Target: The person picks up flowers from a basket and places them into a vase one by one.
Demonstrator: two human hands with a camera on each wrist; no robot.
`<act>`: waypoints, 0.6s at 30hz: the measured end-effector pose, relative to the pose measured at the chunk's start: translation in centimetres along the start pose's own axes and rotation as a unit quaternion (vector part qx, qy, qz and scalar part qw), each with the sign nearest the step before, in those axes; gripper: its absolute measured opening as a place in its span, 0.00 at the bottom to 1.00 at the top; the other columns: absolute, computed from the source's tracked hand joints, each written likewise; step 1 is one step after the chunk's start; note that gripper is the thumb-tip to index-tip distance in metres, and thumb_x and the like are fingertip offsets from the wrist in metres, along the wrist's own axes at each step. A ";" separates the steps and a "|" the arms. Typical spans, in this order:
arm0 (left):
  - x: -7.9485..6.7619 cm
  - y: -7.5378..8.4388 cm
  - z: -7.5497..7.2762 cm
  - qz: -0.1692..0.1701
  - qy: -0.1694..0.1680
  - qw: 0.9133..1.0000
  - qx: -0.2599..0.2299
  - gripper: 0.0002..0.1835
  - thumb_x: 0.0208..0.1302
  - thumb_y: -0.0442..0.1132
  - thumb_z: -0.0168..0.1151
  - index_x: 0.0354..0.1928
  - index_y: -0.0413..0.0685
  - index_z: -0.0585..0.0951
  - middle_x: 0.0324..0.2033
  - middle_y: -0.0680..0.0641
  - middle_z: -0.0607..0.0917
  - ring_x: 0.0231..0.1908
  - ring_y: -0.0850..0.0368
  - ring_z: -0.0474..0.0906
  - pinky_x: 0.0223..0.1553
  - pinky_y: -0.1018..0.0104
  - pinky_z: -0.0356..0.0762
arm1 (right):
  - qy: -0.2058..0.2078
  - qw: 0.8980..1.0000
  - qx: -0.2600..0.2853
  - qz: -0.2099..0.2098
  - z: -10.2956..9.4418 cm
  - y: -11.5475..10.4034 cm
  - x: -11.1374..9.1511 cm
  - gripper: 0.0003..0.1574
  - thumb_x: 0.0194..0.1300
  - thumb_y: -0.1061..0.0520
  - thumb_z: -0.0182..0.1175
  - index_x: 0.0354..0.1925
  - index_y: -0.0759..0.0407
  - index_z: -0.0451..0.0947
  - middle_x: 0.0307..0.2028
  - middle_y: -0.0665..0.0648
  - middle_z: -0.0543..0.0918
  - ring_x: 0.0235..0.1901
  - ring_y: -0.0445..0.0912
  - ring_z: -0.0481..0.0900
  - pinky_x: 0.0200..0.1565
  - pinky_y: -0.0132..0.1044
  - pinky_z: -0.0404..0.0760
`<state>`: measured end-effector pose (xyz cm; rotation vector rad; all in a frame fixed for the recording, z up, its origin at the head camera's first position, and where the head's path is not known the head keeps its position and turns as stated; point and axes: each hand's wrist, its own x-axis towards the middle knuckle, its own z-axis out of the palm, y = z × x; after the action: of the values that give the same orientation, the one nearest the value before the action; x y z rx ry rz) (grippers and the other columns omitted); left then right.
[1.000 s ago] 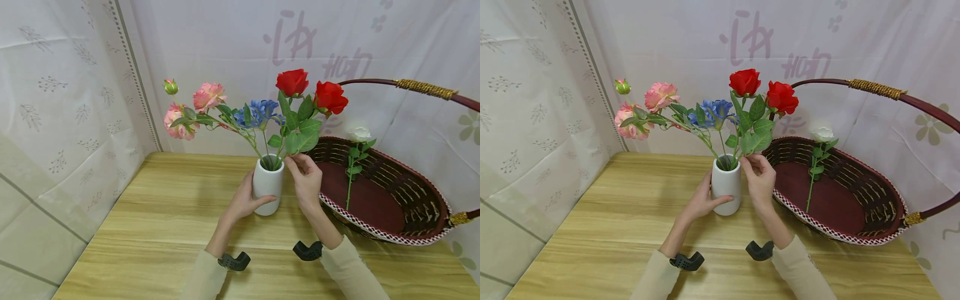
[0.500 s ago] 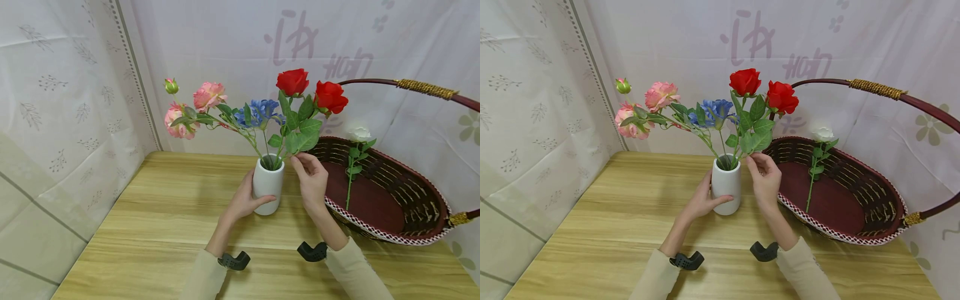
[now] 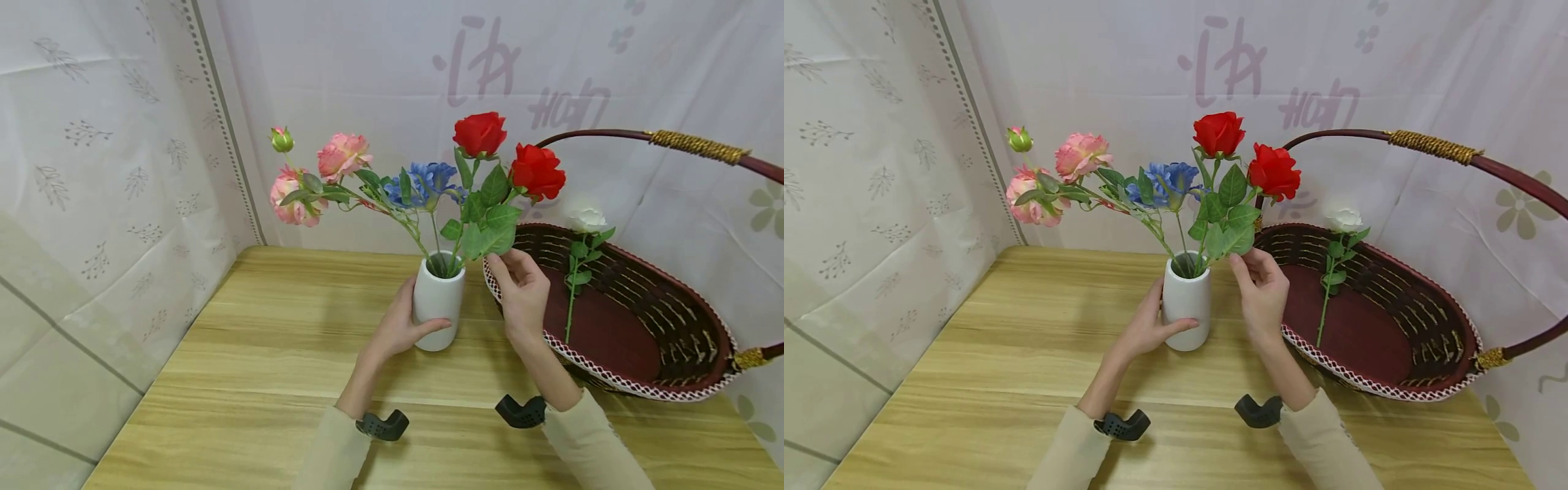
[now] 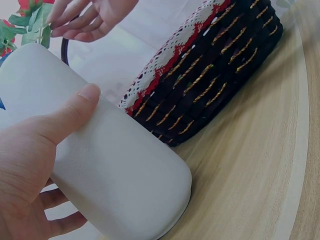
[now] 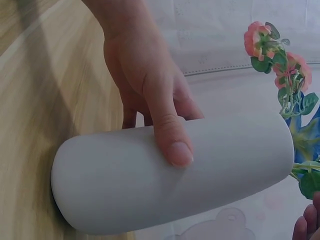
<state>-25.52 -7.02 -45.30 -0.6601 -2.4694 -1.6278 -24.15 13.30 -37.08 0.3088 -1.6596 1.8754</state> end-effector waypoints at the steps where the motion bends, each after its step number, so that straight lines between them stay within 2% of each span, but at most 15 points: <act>1: 0.0 0.0 0.0 -0.001 0.000 1.000 0.001 0.54 0.55 0.49 0.79 0.77 0.48 0.56 0.64 0.45 0.72 0.61 0.51 0.72 0.61 0.51 0.71 | 0.002 1.000 0.002 -0.001 -0.1 -0.1 0.1 0.14 0.67 0.66 0.65 0.46 0.79 0.79 0.37 0.52 0.86 0.39 0.43 0.81 0.42 0.30 0.78; 6: 0.0 0.0 0.0 -0.001 0.003 1.000 0.003 0.54 0.54 0.48 0.80 0.77 0.47 0.56 0.64 0.44 0.72 0.61 0.50 0.72 0.61 0.51 0.72 | 0.007 1.000 0.016 -0.008 -0.4 -0.4 0.4 0.16 0.67 0.65 0.66 0.47 0.79 0.79 0.38 0.52 0.86 0.40 0.44 0.82 0.43 0.30 0.78; 13: 0.0 0.0 0.0 0.000 0.005 1.000 0.005 0.54 0.54 0.48 0.79 0.77 0.48 0.56 0.63 0.44 0.72 0.60 0.51 0.72 0.60 0.51 0.72 | 0.002 0.999 0.027 -0.023 -1.1 -1.0 0.7 0.12 0.67 0.68 0.64 0.46 0.77 0.79 0.37 0.53 0.85 0.39 0.44 0.81 0.42 0.31 0.77; 18: 0.0 -0.1 0.1 0.001 0.004 1.000 0.003 0.54 0.55 0.48 0.79 0.77 0.48 0.56 0.64 0.44 0.72 0.61 0.51 0.72 0.60 0.51 0.72 | -0.009 0.999 0.017 -0.035 -1.9 -1.2 1.2 0.11 0.67 0.67 0.64 0.46 0.76 0.80 0.36 0.53 0.85 0.37 0.42 0.81 0.40 0.30 0.77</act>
<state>-25.55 -6.96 -45.39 -0.6541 -2.4663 -1.6185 -24.01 15.52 -35.83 0.3932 -1.6084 1.8558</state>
